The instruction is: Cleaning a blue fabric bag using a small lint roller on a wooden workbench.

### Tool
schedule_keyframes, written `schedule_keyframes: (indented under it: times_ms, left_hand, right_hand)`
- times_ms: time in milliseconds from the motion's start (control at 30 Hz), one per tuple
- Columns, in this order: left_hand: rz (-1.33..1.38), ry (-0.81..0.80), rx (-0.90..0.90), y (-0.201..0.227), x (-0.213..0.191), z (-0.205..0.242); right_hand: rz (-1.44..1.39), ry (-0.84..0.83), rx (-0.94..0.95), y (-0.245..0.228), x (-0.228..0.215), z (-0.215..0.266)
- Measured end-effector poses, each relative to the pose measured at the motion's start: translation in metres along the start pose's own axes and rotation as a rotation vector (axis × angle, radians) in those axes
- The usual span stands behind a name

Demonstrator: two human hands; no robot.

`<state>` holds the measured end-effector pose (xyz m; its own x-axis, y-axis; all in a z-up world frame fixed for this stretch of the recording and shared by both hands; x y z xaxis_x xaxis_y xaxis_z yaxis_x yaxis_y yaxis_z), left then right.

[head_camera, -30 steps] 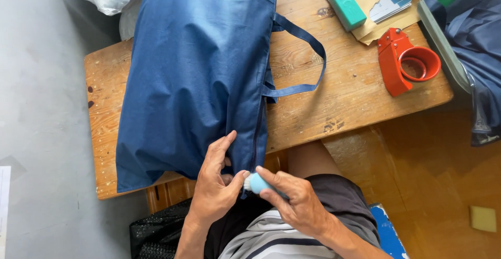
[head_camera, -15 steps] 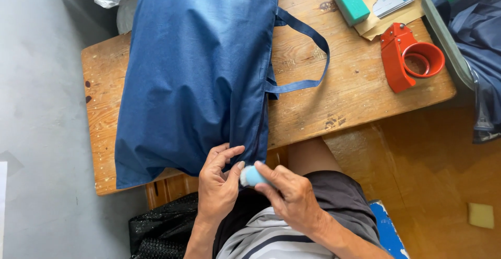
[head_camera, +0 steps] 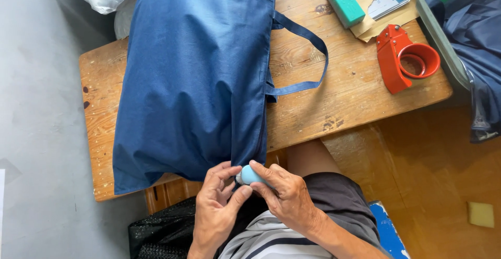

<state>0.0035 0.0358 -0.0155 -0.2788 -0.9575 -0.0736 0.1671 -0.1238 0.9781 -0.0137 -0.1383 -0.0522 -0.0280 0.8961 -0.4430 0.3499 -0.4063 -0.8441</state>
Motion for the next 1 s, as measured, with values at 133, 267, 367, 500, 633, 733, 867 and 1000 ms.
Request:
schedule_keyframes:
  times_ms: [133,267,367,500,633,733,867,1000]
  left_hand:
    - [-0.288,0.059,-0.002,0.005,0.007,0.012]
    - [-0.268,0.108,0.013,0.004,0.008,0.011]
    - [-0.044,0.125,-0.041,-0.003,0.009,0.01]
    - [0.171,0.115,-0.046,-0.015,0.011,0.009]
    - [0.212,0.055,0.064,-0.017,0.013,0.006]
    - [0.22,0.119,-0.055,-0.018,0.012,0.008]
    - [0.292,0.12,-0.052,-0.024,0.016,0.008]
    - [0.32,0.029,0.042,-0.032,0.012,0.004]
  right_hand:
    - [-0.011,-0.017,0.021,0.006,0.005,0.002]
    - [-0.02,0.021,0.019,0.0,-0.009,0.002]
    - [0.029,0.057,-0.014,-0.015,-0.03,0.004]
    - [0.17,-0.027,-0.134,-0.039,-0.044,0.01]
    - [0.144,-0.009,-0.1,-0.025,-0.028,0.003]
    - [0.284,0.1,-0.005,-0.014,-0.03,-0.002]
    - [0.025,0.016,0.15,-0.018,-0.038,-0.003]
    - [-0.361,-0.428,0.122,-0.046,-0.036,-0.002]
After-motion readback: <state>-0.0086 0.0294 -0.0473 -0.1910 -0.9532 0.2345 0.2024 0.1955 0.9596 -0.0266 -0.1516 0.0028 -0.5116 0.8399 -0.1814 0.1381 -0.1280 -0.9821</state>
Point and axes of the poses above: each hand's wrist, its own z-axis away from the middle knuckle, its own x-axis out of the palm, y = z × x, the point moved 2 cm from there along -z, towards the middle knuckle, and after that the axes turned 10 degrees about -y, right-handed, at the moved point
